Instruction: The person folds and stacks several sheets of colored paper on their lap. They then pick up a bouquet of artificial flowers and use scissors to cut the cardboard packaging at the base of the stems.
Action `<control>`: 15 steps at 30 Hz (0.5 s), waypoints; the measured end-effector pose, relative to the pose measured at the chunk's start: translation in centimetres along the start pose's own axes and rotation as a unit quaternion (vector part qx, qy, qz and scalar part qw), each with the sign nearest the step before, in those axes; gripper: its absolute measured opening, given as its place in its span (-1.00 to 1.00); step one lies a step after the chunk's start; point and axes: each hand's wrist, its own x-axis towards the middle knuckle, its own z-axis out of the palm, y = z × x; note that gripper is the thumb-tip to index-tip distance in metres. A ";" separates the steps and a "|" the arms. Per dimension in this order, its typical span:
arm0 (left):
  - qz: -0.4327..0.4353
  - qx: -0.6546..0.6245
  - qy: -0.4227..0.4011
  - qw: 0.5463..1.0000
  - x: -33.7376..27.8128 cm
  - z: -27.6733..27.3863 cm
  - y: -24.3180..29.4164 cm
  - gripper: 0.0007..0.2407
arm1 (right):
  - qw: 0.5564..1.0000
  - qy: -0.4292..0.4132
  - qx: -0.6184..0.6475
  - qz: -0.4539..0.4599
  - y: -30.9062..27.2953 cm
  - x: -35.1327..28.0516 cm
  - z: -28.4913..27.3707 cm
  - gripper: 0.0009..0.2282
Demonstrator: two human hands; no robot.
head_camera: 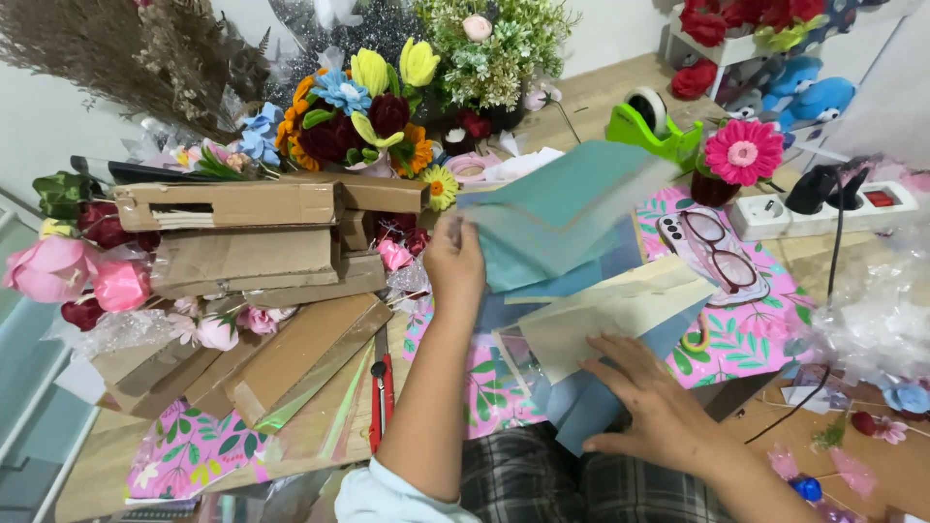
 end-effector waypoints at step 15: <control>-0.145 0.338 -0.179 0.913 1.6 0.7 -5.4 -0.40 | 0.985 -0.051 -0.159 -0.050 2.6 -1.3 1.6 -0.01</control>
